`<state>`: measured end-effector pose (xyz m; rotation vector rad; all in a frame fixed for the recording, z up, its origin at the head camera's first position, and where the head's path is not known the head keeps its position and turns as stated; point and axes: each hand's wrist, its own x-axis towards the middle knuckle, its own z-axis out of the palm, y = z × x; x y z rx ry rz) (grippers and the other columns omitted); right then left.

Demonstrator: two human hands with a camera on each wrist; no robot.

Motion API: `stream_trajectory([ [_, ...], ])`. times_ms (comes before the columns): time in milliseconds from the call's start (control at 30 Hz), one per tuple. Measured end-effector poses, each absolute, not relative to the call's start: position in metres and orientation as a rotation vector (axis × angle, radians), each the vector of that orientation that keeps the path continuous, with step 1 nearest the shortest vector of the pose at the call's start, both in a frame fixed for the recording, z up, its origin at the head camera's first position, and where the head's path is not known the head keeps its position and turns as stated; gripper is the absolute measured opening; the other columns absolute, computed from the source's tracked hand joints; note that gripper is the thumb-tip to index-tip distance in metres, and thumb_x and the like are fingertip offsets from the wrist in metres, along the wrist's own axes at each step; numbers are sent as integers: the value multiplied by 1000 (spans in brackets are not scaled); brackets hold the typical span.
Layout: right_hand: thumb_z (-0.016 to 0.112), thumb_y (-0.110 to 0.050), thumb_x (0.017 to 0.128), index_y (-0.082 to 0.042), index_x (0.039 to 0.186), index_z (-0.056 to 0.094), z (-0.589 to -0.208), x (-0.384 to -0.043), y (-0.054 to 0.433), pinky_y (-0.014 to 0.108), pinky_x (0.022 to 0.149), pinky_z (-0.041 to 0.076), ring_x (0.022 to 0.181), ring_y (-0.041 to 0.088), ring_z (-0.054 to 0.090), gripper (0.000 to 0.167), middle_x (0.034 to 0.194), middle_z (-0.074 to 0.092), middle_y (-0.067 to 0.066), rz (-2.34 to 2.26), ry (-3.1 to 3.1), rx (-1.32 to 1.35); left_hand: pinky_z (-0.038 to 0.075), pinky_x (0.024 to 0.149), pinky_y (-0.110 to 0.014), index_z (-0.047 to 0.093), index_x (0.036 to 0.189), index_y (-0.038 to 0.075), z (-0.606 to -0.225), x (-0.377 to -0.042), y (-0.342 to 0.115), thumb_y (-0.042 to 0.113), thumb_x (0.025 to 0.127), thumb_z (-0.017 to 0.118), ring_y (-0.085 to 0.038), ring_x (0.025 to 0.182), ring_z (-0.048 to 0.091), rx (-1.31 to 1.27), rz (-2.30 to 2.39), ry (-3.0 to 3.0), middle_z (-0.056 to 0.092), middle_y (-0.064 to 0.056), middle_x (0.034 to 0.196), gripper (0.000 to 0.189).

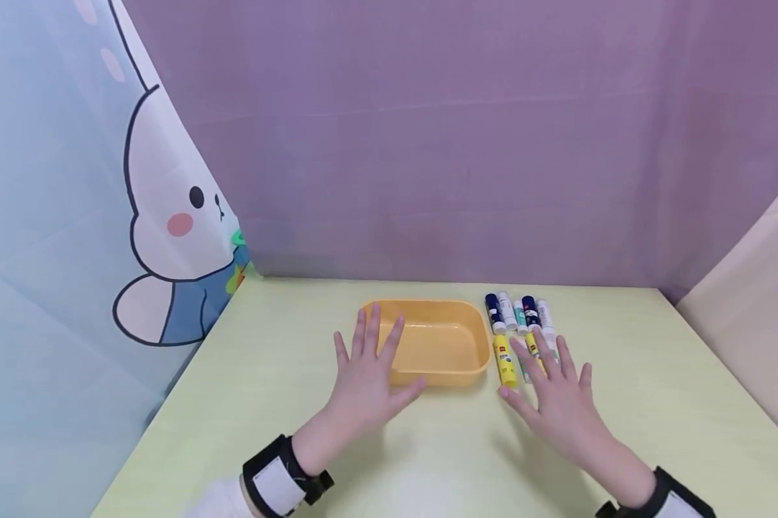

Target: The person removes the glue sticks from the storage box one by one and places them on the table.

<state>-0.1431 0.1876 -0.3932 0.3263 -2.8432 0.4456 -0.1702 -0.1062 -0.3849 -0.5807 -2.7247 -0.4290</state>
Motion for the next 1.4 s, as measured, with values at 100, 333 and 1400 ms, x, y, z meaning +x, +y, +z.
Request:
stream_trajectory([
  [100, 52, -57, 89, -29, 150, 22, -403, -135, 179, 83, 97, 4, 144, 36, -10, 74, 159, -4, 0, 398, -2849, 333, 8, 104, -77, 4, 153, 25, -390, -161, -102, 69, 82, 50, -35, 144, -10, -598, -378, -2714, -17, -10, 156, 95],
  [333, 52, -63, 85, -31, 148, 28, -418, -123, 163, 81, 100, -2, 144, 33, -15, 75, 159, -5, -1, 339, -2897, 350, 9, 103, -78, 4, 152, 27, -404, -147, -92, 75, 79, 46, -37, 145, -4, -667, -335, -2747, -12, -13, 157, 97],
  [1400, 54, -61, 85, -34, 149, 24, -424, -113, 159, 78, 100, -10, 143, 32, -19, 76, 158, -13, -4, 275, -2938, 332, 6, 102, -79, 11, 152, 27, -426, -128, -85, 77, 78, 46, -38, 144, -3, -697, -276, -2862, -4, -15, 158, 97],
])
